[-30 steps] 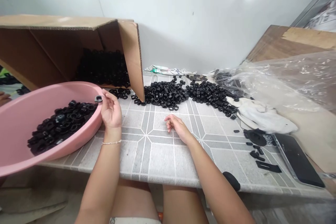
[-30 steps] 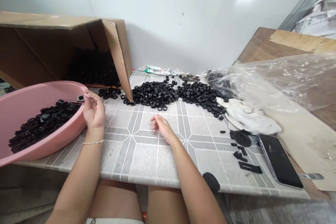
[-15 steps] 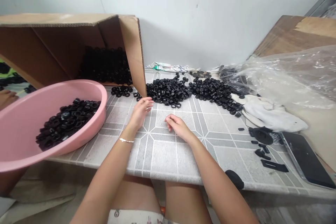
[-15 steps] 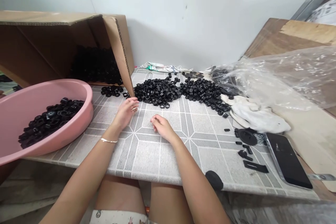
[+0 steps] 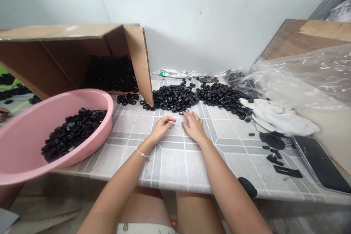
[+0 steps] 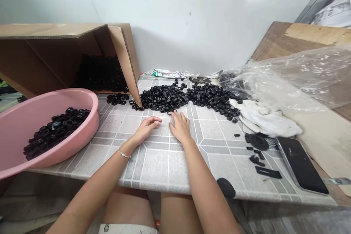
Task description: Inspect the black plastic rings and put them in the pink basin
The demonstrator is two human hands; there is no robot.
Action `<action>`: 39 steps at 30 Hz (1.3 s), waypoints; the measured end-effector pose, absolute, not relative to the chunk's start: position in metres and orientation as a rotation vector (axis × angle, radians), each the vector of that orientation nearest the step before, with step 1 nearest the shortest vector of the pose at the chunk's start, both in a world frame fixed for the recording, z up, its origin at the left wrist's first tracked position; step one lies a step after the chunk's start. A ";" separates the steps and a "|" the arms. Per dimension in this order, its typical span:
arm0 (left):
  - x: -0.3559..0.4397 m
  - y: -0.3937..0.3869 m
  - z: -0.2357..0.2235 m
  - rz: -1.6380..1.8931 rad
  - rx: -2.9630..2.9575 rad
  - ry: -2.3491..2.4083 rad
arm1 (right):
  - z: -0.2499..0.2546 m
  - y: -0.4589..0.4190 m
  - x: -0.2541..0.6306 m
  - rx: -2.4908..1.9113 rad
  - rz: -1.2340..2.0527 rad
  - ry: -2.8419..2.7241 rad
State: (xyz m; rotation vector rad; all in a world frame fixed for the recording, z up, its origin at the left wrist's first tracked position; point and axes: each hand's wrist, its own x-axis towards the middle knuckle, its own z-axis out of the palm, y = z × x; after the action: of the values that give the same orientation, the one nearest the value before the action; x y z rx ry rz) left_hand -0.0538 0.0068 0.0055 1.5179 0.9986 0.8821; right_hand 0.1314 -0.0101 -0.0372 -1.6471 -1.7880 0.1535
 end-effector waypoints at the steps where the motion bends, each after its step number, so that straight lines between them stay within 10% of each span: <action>1: -0.054 0.007 0.005 0.871 1.529 0.997 | -0.038 -0.010 0.132 -1.661 0.151 -1.805; 17: -0.051 0.002 -0.001 1.066 1.886 1.057 | -0.013 -0.021 0.103 -1.139 1.096 -1.178; 28: -0.053 -0.008 0.000 0.976 2.174 1.185 | 0.000 0.099 0.254 -1.789 -0.050 -1.414; 39: -0.057 -0.011 -0.001 0.995 2.165 1.206 | -0.020 0.099 0.270 -1.759 -0.029 -1.475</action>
State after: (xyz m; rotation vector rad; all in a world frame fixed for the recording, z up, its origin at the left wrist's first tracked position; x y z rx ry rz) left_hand -0.0567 -0.0108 -0.0006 2.1655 1.2055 0.9947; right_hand 0.2698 0.0993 -0.0201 -1.7585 -1.4749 -0.0286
